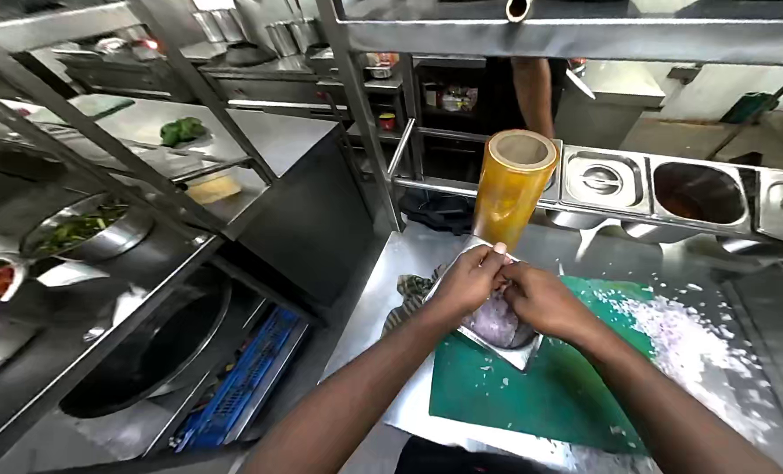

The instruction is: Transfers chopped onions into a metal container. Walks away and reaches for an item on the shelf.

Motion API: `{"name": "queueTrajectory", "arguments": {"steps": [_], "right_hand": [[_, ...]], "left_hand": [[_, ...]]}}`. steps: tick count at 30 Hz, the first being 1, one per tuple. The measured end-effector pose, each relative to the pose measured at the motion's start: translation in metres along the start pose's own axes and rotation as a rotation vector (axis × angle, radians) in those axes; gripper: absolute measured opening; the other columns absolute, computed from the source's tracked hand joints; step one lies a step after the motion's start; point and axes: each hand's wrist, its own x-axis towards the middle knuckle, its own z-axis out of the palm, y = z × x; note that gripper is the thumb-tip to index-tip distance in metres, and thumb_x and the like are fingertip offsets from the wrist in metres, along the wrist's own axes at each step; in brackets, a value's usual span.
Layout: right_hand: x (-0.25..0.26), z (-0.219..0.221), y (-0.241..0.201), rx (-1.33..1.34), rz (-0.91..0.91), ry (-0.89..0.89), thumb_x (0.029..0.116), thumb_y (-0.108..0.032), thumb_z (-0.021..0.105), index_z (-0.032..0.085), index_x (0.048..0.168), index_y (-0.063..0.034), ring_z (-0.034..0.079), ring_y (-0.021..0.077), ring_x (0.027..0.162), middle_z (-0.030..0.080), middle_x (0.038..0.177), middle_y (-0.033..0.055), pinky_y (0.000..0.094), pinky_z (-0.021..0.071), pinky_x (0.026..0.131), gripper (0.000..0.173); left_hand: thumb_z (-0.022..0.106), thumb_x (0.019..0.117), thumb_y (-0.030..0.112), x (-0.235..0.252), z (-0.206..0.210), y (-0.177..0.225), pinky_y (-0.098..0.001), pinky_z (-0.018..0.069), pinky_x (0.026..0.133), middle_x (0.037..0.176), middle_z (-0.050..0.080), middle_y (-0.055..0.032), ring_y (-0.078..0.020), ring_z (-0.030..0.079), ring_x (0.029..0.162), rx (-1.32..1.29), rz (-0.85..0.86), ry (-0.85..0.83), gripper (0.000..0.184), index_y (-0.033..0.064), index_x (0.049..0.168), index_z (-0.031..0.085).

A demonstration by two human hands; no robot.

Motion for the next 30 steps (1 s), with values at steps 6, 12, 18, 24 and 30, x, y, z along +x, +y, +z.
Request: {"name": "queueTrajectory", "arguments": {"steps": [6, 12, 18, 24, 30], "right_hand": [[-0.01, -0.022, -0.02, -0.136, -0.134, 0.378, 0.0958, -0.022, 0.053, 0.07, 0.093, -0.0181, 0.06, 0.0124, 0.057, 0.062, 0.069, -0.0046, 0.0382, 0.0497, 0.049, 0.017], [-0.006, 0.003, -0.005, -0.086, -0.105, 0.147, 0.0932, -0.014, 0.064, 0.077, 0.099, -0.0165, 0.07, 0.0188, 0.079, 0.073, 0.091, 0.001, 0.0475, 0.0587, 0.069, 0.015], [-0.009, 0.047, -0.003, 0.069, -0.388, 0.41, 0.0994, -0.02, 0.054, 0.065, 0.095, -0.0068, 0.064, 0.0232, 0.104, 0.064, 0.103, 0.0083, 0.0415, 0.0569, 0.089, 0.018], [-0.025, 0.001, 0.001, 0.24, -0.329, 0.46, 0.0944, -0.015, 0.064, 0.065, 0.104, -0.0094, 0.066, 0.0048, 0.076, 0.067, 0.089, -0.0028, 0.0249, 0.0596, 0.067, 0.011], [-0.072, -0.057, 0.066, 0.376, -0.215, 0.527, 0.0976, -0.015, 0.061, 0.069, 0.113, -0.0097, 0.07, 0.01, 0.096, 0.072, 0.112, 0.0004, 0.0305, 0.0613, 0.085, 0.018]], "left_hand": [[0.022, 0.108, 0.06, -0.005, -0.016, 0.027, -0.0408, 0.0501, 0.098, 0.116, 0.069, -0.0034, -0.0163, 0.063, 0.111, -0.293, 0.031, -0.023, 0.068, 0.0106, 0.116, 0.069], [0.024, 0.1006, 0.074, -0.007, -0.007, 0.021, -0.0542, 0.0336, 0.113, 0.157, 0.046, -0.0053, -0.0243, 0.041, 0.144, -0.373, -0.291, -0.007, 0.081, 0.0155, 0.15, 0.05], [0.013, 0.095, 0.082, -0.006, 0.009, 0.025, -0.0396, 0.0515, 0.088, 0.138, 0.061, -0.0077, -0.0198, 0.061, 0.115, -0.634, -0.319, 0.086, 0.093, 0.0151, 0.144, 0.054], [0.032, 0.1071, 0.058, -0.007, 0.004, 0.026, -0.0416, 0.048, 0.099, 0.135, 0.062, -0.0065, -0.019, 0.058, 0.122, -0.426, -0.226, 0.096, 0.063, 0.0107, 0.139, 0.058], [0.08, 0.0799, -0.01, -0.003, 0.0, 0.021, -0.0352, 0.0636, 0.085, 0.129, 0.065, -0.0114, -0.0201, 0.072, 0.098, -0.075, 0.119, -0.042, 0.053, 0.0048, 0.129, 0.064]]}}
